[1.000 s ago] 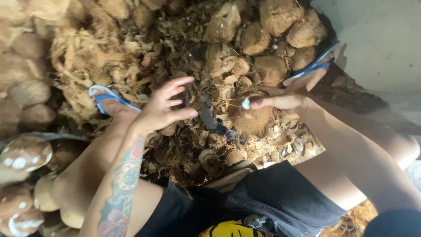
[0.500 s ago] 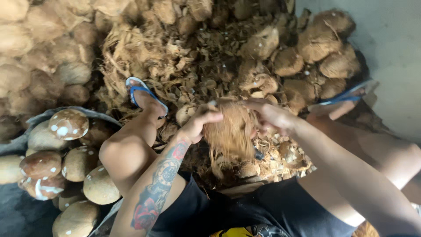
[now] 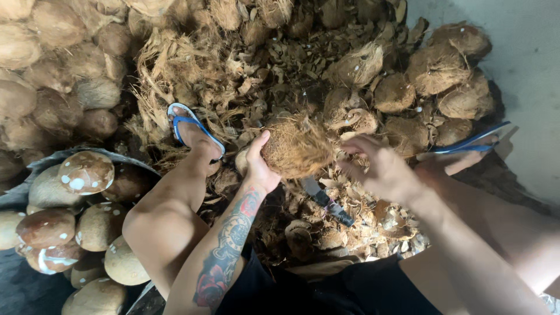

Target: The person uses a curved blade to shave the outer husk off a coconut and then uses their hands to pull away the remaining fibers before placing it in a bucket and draining the liquid into another container.

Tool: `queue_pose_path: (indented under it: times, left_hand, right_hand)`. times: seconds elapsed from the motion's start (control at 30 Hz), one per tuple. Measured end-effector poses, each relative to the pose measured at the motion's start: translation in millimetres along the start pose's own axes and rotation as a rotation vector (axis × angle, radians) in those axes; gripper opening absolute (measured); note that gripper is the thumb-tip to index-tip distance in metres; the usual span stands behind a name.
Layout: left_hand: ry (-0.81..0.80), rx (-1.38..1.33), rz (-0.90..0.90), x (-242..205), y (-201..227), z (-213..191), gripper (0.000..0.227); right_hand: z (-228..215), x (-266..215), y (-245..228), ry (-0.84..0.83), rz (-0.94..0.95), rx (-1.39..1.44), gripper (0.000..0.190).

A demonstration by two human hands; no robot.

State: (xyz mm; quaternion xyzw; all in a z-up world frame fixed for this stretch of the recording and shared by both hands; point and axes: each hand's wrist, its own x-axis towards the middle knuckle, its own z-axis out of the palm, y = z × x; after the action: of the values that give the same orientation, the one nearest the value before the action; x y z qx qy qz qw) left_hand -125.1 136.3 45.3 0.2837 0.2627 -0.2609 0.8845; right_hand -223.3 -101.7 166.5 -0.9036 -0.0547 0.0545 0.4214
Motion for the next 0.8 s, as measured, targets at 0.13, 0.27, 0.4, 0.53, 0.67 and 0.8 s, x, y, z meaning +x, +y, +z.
queue_pose_path:
  times: [0.13, 0.27, 0.4, 0.53, 0.67, 0.8]
  left_hand:
    - [-0.064, -0.083, -0.039, -0.4, -11.4, 7.7, 0.077]
    - [-0.291, -0.094, -0.084, -15.6, -14.5, 25.0, 0.069]
    - [-0.410, 0.078, -0.040, 20.4, -11.6, -15.6, 0.049]
    - [-0.689, 0.743, 0.286, -26.4, 7.9, 40.8, 0.103]
    - [-0.593, 0.813, 0.361, -16.1, -10.3, 28.4, 0.115]
    - [-0.495, 0.806, 0.588, -29.7, -32.9, 52.6, 0.106]
  right_hand:
    - [36.6, 14.8, -15.9, 0.222, -0.232, 0.067, 0.070]
    - [64.2, 27.8, 13.6, 0.467, -0.224, 0.229, 0.058]
    - [42.6, 28.9, 20.2, 0.354, -0.332, 0.322, 0.043]
    - [46.1, 27.6, 19.8, 0.322, -0.342, 0.318, 0.040]
    - [49.1, 38.0, 23.2, 0.428, -0.312, 0.292, 0.037]
    - [59.4, 41.5, 11.4, 0.593, -0.056, 0.397, 0.029]
